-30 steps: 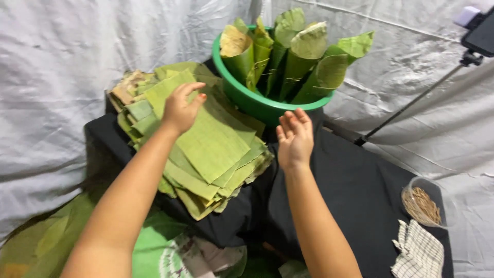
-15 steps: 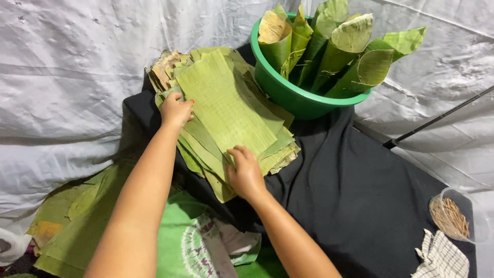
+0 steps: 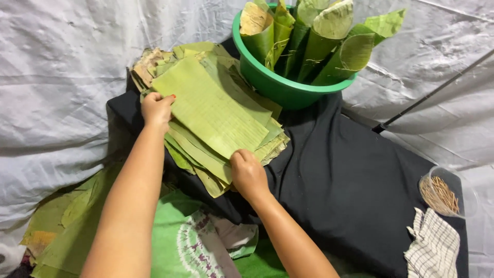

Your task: Cleaning banana leaves with a cloth and rolling them into cones secured with toothpicks

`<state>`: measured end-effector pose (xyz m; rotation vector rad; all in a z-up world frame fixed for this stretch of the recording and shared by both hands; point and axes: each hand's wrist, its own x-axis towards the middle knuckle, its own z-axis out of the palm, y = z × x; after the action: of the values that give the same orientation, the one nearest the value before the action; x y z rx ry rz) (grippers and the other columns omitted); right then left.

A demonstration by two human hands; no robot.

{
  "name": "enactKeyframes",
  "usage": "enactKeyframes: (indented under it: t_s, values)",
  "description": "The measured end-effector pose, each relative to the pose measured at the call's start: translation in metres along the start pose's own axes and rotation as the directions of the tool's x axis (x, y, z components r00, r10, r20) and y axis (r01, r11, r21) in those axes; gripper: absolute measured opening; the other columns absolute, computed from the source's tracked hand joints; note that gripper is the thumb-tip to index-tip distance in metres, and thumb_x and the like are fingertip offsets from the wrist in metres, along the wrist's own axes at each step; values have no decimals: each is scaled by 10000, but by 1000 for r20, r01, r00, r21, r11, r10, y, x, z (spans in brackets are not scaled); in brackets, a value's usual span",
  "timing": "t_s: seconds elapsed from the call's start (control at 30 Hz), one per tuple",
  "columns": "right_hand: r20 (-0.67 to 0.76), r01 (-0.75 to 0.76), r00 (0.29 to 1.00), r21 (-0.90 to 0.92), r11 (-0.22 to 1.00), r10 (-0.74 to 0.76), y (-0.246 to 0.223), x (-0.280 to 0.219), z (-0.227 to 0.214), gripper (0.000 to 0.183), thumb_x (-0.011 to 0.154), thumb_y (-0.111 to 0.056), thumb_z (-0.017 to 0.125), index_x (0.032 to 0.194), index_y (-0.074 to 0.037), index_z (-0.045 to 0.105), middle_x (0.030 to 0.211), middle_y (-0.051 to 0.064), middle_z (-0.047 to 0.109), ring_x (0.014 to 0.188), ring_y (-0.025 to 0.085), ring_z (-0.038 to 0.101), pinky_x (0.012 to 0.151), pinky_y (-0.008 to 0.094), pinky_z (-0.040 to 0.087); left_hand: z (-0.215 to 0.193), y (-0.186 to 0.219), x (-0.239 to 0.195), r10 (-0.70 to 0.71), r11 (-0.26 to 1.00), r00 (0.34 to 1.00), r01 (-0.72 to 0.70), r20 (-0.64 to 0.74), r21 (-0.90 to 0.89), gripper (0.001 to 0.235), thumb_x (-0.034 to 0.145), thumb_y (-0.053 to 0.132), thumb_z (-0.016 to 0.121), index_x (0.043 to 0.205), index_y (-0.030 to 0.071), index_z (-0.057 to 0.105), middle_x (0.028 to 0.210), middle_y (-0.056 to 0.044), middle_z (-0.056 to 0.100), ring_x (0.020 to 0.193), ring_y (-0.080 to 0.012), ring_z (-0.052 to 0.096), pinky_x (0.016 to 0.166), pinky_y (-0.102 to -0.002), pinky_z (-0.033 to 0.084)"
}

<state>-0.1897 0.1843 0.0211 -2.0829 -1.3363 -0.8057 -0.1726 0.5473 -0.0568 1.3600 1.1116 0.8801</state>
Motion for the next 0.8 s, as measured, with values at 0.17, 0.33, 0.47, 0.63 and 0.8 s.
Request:
enactKeyframes:
  t_s: [0.17,0.33,0.47,0.63,0.8]
  values:
    - [-55,-101,993,82,991,106,30,-20,-48,86,846,-135,698,790,-157,637,1044,56,654,966,313,676,793,410,536,-16,-5,-2,60,997,997,-62,52,36,234,773,135,816,986,87,731,863,-65,697,807,-199,723,627,-360,598]
    - [295,-724,679,419,547,672,55,-60,-80,91,888,-117,666,910,-32,689,1480,216,447,1283,507,538,997,576,541,-30,49,-78,112,987,956,-140,271,85,120,826,141,766,941,107,756,754,-62,694,680,-136,667,585,-311,545]
    - [474,-708,420,704,-47,774,83,-98,-91,230,969,-82,591,1157,29,664,1387,191,478,1102,344,652,906,414,599,-29,80,-142,105,984,877,-160,468,78,244,830,135,774,1055,54,724,791,-15,677,695,-92,588,641,-254,499]
    - [415,-623,337,771,-131,845,117,-138,-126,421,903,119,568,1318,88,627,1199,222,621,834,273,758,758,319,665,-15,92,-203,148,985,772,-169,618,-25,202,869,55,747,1067,31,721,756,-6,669,646,-75,572,635,-213,492]
    - [123,-681,282,724,108,951,163,-192,-174,438,889,120,542,1298,25,667,1199,208,681,735,156,719,707,235,644,18,98,-286,177,961,618,-275,766,-1,251,824,16,739,1073,25,764,729,-66,693,666,-130,588,643,-303,523]
